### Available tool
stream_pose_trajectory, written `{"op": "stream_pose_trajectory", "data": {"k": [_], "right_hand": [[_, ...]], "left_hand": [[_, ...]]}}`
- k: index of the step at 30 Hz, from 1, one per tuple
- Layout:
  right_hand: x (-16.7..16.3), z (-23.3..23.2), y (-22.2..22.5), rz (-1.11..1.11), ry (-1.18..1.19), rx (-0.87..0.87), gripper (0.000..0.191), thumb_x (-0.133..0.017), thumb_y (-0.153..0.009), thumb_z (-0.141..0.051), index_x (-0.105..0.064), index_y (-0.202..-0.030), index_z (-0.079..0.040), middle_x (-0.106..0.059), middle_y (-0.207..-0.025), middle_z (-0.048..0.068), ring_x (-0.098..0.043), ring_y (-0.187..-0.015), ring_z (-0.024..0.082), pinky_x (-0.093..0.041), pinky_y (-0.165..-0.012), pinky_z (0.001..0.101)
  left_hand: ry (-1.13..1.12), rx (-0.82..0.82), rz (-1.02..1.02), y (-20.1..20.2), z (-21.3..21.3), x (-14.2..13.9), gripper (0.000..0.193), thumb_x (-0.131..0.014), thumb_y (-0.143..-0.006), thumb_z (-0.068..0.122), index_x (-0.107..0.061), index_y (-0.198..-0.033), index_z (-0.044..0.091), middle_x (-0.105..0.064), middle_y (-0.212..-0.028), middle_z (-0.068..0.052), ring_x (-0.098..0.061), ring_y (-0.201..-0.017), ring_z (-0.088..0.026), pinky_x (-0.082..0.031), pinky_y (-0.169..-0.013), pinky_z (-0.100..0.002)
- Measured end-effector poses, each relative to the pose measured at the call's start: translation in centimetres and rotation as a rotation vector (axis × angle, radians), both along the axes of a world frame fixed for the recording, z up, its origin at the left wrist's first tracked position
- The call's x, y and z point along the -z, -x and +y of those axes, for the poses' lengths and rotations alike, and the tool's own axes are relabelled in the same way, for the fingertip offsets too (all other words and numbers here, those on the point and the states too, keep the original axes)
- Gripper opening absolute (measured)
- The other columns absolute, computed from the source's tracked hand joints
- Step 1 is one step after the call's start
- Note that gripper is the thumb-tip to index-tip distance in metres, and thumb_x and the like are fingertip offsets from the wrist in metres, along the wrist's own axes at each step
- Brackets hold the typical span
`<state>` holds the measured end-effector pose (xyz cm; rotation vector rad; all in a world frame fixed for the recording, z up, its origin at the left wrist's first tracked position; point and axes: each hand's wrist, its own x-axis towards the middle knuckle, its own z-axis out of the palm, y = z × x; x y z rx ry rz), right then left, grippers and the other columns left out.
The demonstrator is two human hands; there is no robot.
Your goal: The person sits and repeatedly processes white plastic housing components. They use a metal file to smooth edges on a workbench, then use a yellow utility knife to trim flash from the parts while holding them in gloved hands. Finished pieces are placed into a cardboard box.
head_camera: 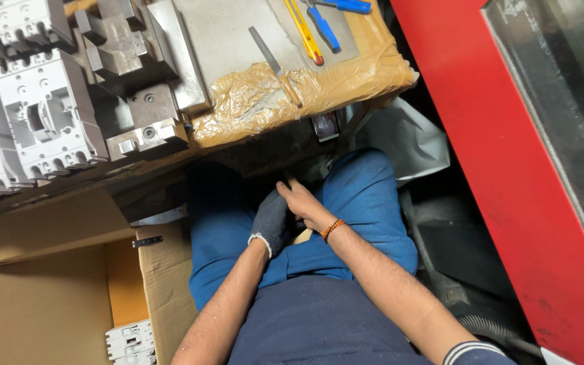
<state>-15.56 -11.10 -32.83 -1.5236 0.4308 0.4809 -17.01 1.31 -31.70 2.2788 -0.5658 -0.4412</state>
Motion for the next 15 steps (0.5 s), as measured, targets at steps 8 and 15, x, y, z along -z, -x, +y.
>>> {"op": "stream_pose_trajectory", "data": {"k": [8,15], "right_hand": [[-0.3,-1.0,-0.5,0.056,-0.264,0.285,0.065,-0.054,-0.100,-0.047,-0.050,-0.146,-0.001,-0.061,-0.141,0.016,-0.061,-0.114,0.027,-0.048,-0.096,0.0373],[-0.3,-3.4,-0.2,0.196,-1.045,0.257,0.048,-0.056,-0.110,-0.053,-0.049,-0.117,-0.006,-0.059,-0.115,0.013,-0.070,-0.086,0.026,-0.060,-0.074,0.0425]], "left_hand": [[0.320,-0.332,0.164,2.6,-2.2,-6.2,0.034,-0.057,-0.095,0.028,-0.066,-0.121,0.007,-0.069,-0.117,-0.015,-0.065,-0.109,-0.034,-0.050,-0.093,-0.044],[0.197,-0.315,-0.056,3.8,-4.7,-16.9,0.026,-0.066,-0.088,0.029,-0.076,-0.100,0.008,-0.075,-0.102,-0.013,-0.070,-0.100,-0.032,-0.054,-0.088,-0.042]]}}
